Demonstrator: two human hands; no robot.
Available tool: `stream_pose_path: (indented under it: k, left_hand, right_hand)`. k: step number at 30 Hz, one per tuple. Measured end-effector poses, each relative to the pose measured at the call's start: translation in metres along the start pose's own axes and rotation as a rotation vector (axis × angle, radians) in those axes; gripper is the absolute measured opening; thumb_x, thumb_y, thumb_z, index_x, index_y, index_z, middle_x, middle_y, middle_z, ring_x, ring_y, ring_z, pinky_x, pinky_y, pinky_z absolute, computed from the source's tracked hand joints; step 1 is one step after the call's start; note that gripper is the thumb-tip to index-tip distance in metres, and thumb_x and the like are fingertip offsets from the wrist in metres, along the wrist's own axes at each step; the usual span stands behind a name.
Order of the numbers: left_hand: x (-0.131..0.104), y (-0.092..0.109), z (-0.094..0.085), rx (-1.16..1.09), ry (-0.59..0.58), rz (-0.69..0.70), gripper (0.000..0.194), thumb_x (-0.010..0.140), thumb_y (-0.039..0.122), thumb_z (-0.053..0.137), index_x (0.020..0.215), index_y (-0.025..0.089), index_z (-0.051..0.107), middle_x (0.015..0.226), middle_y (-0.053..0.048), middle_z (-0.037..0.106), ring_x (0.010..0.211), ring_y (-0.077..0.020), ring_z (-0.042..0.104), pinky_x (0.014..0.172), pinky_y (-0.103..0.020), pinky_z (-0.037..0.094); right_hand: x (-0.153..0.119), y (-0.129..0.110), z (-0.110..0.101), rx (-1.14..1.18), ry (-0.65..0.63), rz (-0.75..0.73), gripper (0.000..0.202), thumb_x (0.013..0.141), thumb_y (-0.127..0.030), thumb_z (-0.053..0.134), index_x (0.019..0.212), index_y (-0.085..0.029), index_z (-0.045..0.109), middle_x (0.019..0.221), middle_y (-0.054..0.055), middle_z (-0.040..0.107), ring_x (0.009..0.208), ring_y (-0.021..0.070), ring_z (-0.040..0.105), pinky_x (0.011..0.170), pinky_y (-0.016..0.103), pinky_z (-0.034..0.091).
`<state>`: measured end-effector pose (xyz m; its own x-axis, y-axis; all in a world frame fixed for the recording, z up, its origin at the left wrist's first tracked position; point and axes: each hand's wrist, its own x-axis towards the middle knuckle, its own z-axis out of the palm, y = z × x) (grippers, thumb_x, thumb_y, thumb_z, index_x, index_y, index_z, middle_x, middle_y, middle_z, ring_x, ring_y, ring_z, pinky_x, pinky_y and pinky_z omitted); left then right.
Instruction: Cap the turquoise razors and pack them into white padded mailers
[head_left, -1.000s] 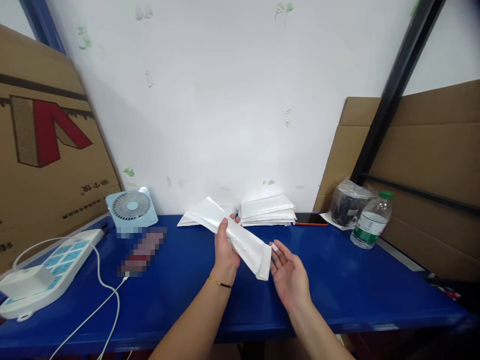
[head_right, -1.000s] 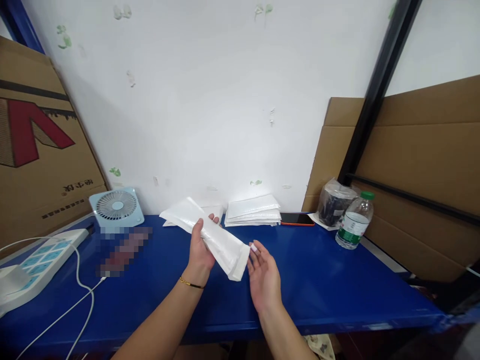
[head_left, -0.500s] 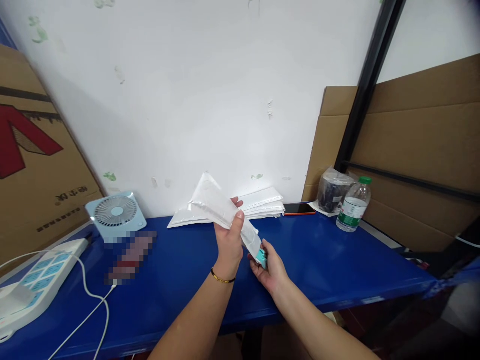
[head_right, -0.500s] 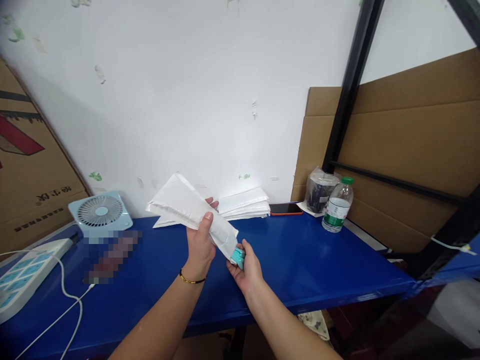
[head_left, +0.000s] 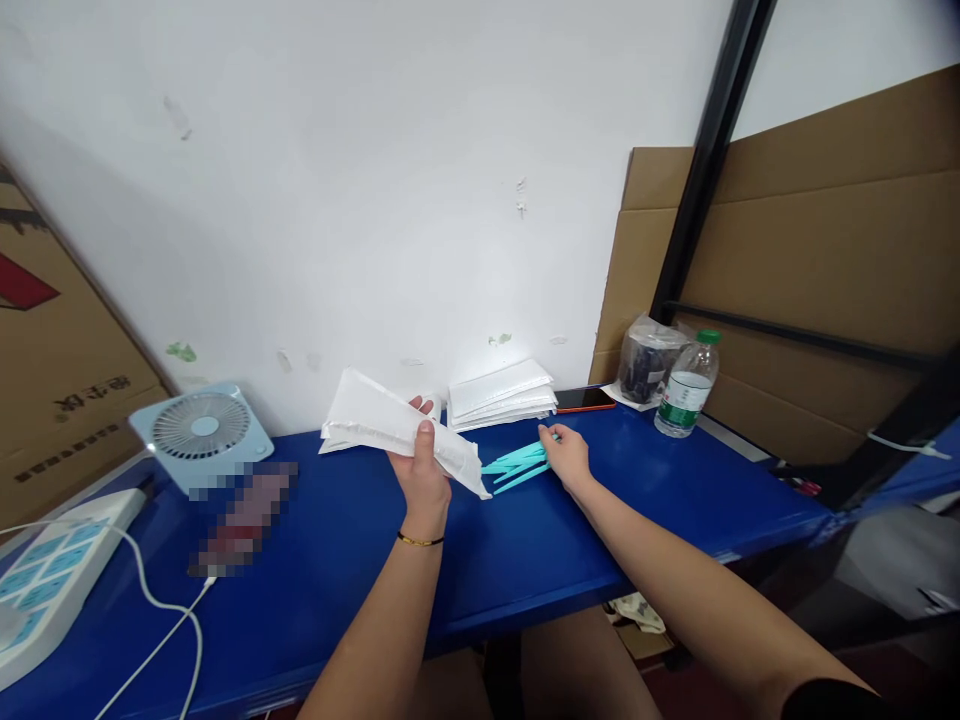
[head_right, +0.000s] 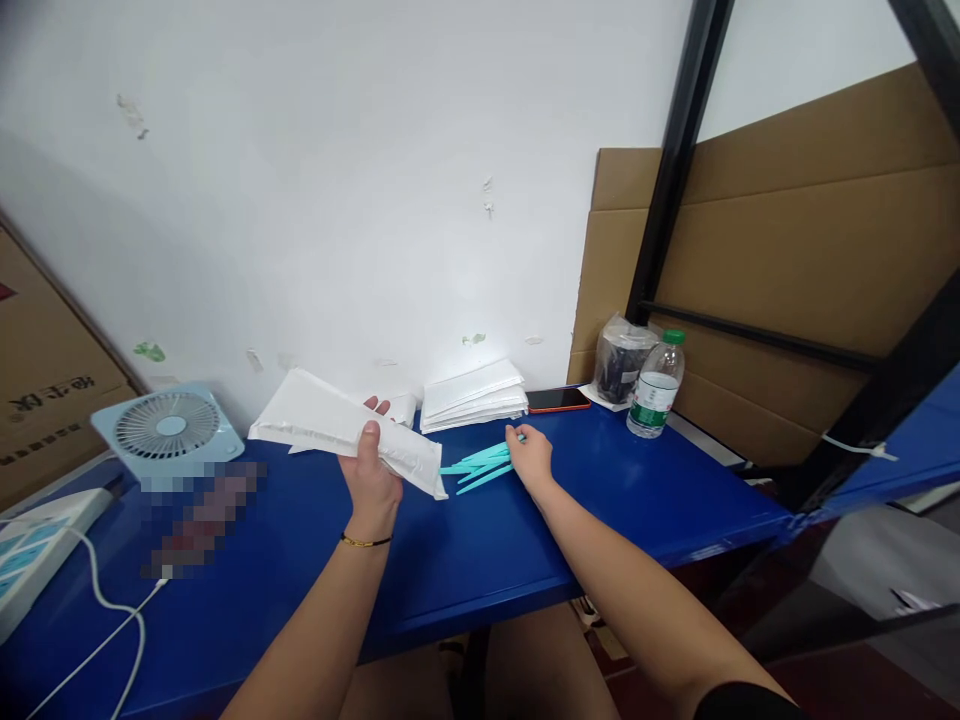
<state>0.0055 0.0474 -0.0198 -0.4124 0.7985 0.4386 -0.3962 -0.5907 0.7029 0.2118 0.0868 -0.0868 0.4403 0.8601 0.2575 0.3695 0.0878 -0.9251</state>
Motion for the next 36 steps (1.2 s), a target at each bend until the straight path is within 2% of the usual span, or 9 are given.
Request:
stream_pose_path:
  k: [5,10,14,19,24,27,30,32,36]
  left_hand:
    - [0.002,0.006,0.000,0.067,-0.098,0.117,0.047,0.081,0.033,0.057,0.126,0.022,0.045,0.129,-0.010,0.049,0.121,-0.0247,0.045,0.100,-0.040,0.038]
    - [0.010,0.022,0.004,0.273,-0.348,0.201,0.047,0.074,0.033,0.064,0.117,0.017,0.051,0.121,-0.012,0.054,0.114,-0.0262,0.051,0.100,-0.042,0.037]
    - [0.029,0.034,0.005,0.289,-0.297,0.246,0.048,0.073,0.036,0.065,0.115,0.018,0.053,0.120,-0.011,0.055,0.112,-0.0255,0.052,0.099,-0.040,0.037]
    - [0.047,0.037,-0.001,0.071,-0.207,0.168,0.042,0.079,0.045,0.053,0.112,0.018,0.056,0.116,-0.010,0.058,0.111,-0.0254,0.053,0.087,-0.035,0.046]
    - [0.031,0.022,0.001,0.138,-0.253,0.031,0.043,0.073,0.039,0.063,0.109,0.017,0.056,0.110,-0.012,0.061,0.096,-0.0245,0.061,0.078,-0.034,0.049]
    - [0.020,0.015,0.004,0.136,-0.278,0.012,0.041,0.074,0.036,0.063,0.110,0.016,0.055,0.111,-0.012,0.061,0.100,-0.0248,0.060,0.083,-0.035,0.048]
    - [0.019,0.008,0.004,0.138,-0.300,-0.089,0.042,0.071,0.030,0.067,0.109,0.016,0.055,0.110,-0.012,0.062,0.100,-0.0244,0.060,0.084,-0.035,0.047]
    - [0.024,0.002,0.001,0.055,-0.208,-0.156,0.042,0.072,0.031,0.067,0.109,0.017,0.055,0.109,-0.011,0.062,0.098,-0.0238,0.060,0.082,-0.035,0.048]
    - [0.041,-0.008,-0.010,-0.183,0.174,-0.300,0.035,0.072,0.035,0.064,0.102,0.018,0.057,0.096,-0.006,0.064,0.086,-0.0194,0.063,0.074,-0.032,0.050]
  right_hand:
    - [0.004,0.006,0.008,-0.191,-0.019,-0.141,0.035,0.075,-0.050,0.051,0.057,-0.020,0.054,0.059,0.001,0.051,0.067,0.0182,0.049,0.068,0.028,0.036]
    - [0.000,0.008,0.014,-0.365,-0.042,-0.161,0.036,0.079,-0.052,0.047,0.072,-0.021,0.064,0.096,0.008,0.053,0.095,0.0253,0.046,0.082,0.037,0.034]
    - [-0.003,0.007,0.011,-0.515,-0.085,-0.161,0.041,0.083,-0.054,0.040,0.081,-0.025,0.067,0.107,0.008,0.050,0.099,0.0266,0.044,0.082,0.040,0.035]
    - [-0.005,0.003,0.009,-0.539,-0.093,-0.144,0.041,0.083,-0.056,0.040,0.083,-0.027,0.069,0.109,0.007,0.049,0.099,0.0274,0.043,0.083,0.041,0.034]
    - [-0.006,0.002,0.008,-0.514,-0.093,-0.149,0.037,0.082,-0.054,0.042,0.083,-0.029,0.069,0.108,0.006,0.050,0.100,0.0273,0.044,0.083,0.043,0.033]
    - [-0.005,0.004,0.009,-0.506,-0.103,-0.164,0.034,0.082,-0.050,0.043,0.082,-0.028,0.069,0.105,0.007,0.052,0.101,0.0275,0.044,0.083,0.043,0.034]
    - [-0.005,0.005,0.009,-0.492,-0.094,-0.181,0.029,0.082,-0.046,0.047,0.081,-0.027,0.069,0.103,0.007,0.053,0.101,0.0281,0.045,0.084,0.045,0.034]
    - [-0.007,0.002,0.008,-0.455,-0.069,-0.249,0.024,0.081,-0.042,0.049,0.081,-0.028,0.068,0.104,0.006,0.054,0.105,0.0285,0.044,0.086,0.047,0.032]
    - [-0.021,-0.017,0.005,-0.259,-0.120,-0.521,0.018,0.082,-0.034,0.050,0.090,-0.027,0.066,0.105,0.005,0.054,0.109,0.0248,0.044,0.090,0.042,0.033]
